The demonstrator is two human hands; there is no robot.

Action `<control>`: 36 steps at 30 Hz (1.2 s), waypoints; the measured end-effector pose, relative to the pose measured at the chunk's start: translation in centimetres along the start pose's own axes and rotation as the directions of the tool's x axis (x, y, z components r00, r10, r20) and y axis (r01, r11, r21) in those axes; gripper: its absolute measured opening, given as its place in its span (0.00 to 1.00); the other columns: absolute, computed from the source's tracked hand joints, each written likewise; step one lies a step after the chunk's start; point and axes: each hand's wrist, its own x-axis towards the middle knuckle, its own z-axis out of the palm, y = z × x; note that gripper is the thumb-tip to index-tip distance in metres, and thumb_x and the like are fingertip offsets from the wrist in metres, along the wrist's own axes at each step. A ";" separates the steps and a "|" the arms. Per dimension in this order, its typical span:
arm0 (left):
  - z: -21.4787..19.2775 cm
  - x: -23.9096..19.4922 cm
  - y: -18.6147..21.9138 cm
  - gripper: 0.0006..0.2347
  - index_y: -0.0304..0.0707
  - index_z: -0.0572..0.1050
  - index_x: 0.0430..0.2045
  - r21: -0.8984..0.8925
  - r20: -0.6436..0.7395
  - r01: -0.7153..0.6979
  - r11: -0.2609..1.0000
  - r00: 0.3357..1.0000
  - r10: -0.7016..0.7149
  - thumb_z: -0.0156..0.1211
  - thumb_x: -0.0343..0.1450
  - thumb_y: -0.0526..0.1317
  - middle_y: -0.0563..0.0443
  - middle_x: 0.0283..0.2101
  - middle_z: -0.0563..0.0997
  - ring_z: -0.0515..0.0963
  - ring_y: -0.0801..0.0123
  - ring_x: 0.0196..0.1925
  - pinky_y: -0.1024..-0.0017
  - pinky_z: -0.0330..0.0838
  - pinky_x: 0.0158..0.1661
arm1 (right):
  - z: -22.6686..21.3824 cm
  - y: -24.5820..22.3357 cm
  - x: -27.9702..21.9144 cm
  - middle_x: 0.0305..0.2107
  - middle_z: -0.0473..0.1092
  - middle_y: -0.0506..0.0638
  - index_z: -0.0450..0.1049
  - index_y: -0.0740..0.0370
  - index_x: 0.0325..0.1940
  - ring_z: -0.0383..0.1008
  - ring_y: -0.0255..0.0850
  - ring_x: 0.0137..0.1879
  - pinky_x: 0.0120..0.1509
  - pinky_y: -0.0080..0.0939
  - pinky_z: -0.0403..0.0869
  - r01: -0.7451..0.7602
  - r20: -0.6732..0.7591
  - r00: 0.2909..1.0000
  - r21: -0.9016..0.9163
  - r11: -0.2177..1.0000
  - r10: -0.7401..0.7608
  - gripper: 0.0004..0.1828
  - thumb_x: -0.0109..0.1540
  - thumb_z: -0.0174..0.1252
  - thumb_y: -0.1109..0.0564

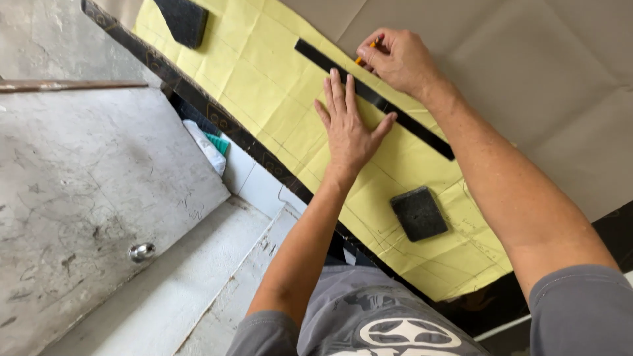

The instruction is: A person places a paper pattern onto fabric, secures it with weights, and uses a ruler and pencil to trace the outline.

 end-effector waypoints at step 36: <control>4.5 -8.1 8.1 0.47 0.31 0.46 0.74 -0.001 -0.015 0.006 1.000 1.000 -0.006 0.62 0.69 0.65 0.34 0.79 0.36 0.34 0.43 0.82 0.39 0.31 0.76 | -8.2 3.9 -12.3 0.28 0.75 0.41 0.80 0.56 0.42 0.70 0.30 0.35 0.41 0.33 0.68 -0.084 0.057 0.994 -0.143 0.986 0.093 0.09 0.69 0.58 0.51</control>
